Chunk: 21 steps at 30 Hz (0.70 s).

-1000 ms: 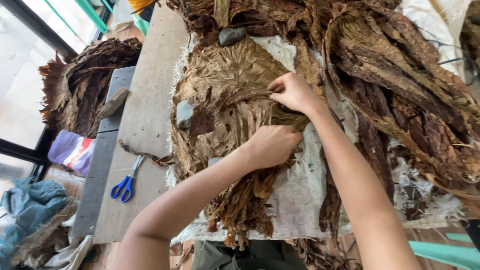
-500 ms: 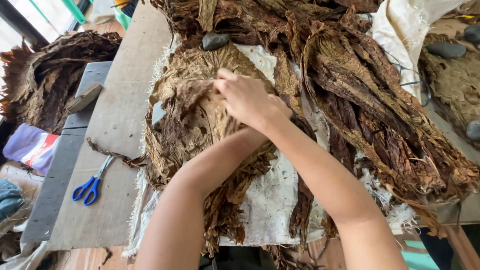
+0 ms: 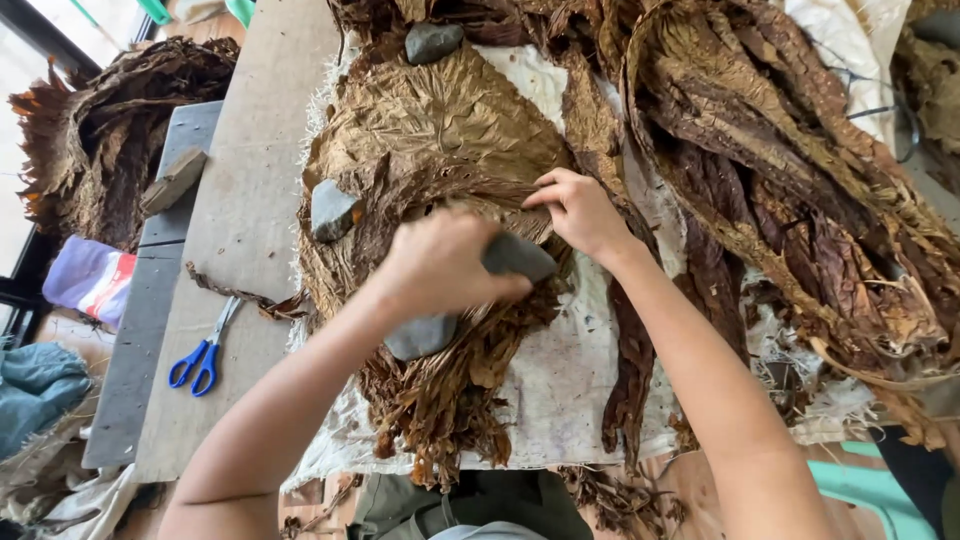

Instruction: The person repeatedly picks up dried brown leaves, places them on a white cloth, and presses them with smooth gray stones. The person adjusts the leaves and stones multiple times, working on a wooden table with other dried leaves and a pair of scissors nearby.

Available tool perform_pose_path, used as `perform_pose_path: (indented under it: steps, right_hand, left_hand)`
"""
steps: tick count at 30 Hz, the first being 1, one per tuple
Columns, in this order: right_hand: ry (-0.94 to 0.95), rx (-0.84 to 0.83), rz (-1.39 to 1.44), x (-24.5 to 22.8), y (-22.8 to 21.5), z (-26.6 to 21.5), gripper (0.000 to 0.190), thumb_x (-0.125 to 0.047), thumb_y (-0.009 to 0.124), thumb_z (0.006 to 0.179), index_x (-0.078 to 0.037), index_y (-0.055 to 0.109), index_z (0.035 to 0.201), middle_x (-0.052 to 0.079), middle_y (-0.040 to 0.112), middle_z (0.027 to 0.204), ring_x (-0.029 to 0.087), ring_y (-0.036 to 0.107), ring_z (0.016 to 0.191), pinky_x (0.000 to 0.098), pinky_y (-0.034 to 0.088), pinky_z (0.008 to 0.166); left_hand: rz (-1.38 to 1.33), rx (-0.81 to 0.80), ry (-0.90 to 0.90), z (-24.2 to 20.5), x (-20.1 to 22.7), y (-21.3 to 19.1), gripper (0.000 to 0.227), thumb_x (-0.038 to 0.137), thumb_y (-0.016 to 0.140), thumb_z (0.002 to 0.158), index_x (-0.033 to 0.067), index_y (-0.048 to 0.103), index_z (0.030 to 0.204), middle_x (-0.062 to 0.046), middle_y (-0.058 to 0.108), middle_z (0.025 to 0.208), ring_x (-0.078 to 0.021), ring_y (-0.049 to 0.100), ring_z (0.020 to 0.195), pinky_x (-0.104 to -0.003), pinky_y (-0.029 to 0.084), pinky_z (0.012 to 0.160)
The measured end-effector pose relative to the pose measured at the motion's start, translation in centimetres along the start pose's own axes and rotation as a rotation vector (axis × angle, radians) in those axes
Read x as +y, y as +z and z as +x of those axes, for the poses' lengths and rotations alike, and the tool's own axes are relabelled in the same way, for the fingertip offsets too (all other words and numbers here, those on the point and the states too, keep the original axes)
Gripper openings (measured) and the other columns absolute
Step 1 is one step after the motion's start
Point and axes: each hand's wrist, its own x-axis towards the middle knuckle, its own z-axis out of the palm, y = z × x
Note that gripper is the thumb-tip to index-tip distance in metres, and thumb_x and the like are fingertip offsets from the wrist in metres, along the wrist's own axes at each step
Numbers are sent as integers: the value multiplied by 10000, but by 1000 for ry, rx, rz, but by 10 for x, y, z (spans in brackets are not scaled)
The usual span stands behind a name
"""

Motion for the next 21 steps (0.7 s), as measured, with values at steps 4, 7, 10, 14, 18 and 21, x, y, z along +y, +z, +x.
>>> perform_pose_path:
  steps: [4,7,10,14,18,21]
  right_hand:
    - [-59,141,-86,19,41,-6,307,-39,651,1122,-181,880,1271,86,807,1387,416,786,1241,535,667,1006]
    - [-43,171,-138,23,51,-5,272,-151,706,1147,-200,838,1379,29,780,1412,372,788,1236,527,669,997]
    - [-4,174,-45,35,53,-2,262,-174,769,1127,-226,835,1375,-5,791,1368,356,778,1258,517,667,998]
    - [139,73,262,41,37,4,236,-124,784,1121,-181,870,1333,69,835,1346,384,759,1324,514,631,1057]
    - [177,-29,246,-6,5,2,253,-32,752,1069,-50,863,1296,227,827,1377,492,726,1366,630,600,1081]
    - [145,37,115,-44,-2,9,251,-26,761,1074,-68,898,1281,176,829,1350,450,782,1257,585,646,1038]
  left_hand:
    - [77,127,-120,41,-73,22,879,824,866,771,229,838,1417,-107,780,1278,-376,771,1269,-570,633,1049]
    - [129,175,-49,65,-85,39,880,807,901,704,287,841,1411,-88,750,1311,-374,731,1324,-540,594,1100]
    - [172,201,60,99,-80,62,827,785,904,696,311,849,1371,-72,726,1309,-363,707,1339,-509,571,1108]
    - [212,286,198,156,-85,101,838,837,895,676,288,875,1309,-77,722,1274,-355,719,1295,-482,572,1076]
    - [102,178,354,100,-92,60,730,709,842,882,153,872,1355,-190,795,1290,-433,774,1279,-519,617,1085]
    - [-513,217,365,27,-129,-1,363,205,749,1104,-27,822,1373,-318,791,1360,-502,764,1287,-571,608,1141]
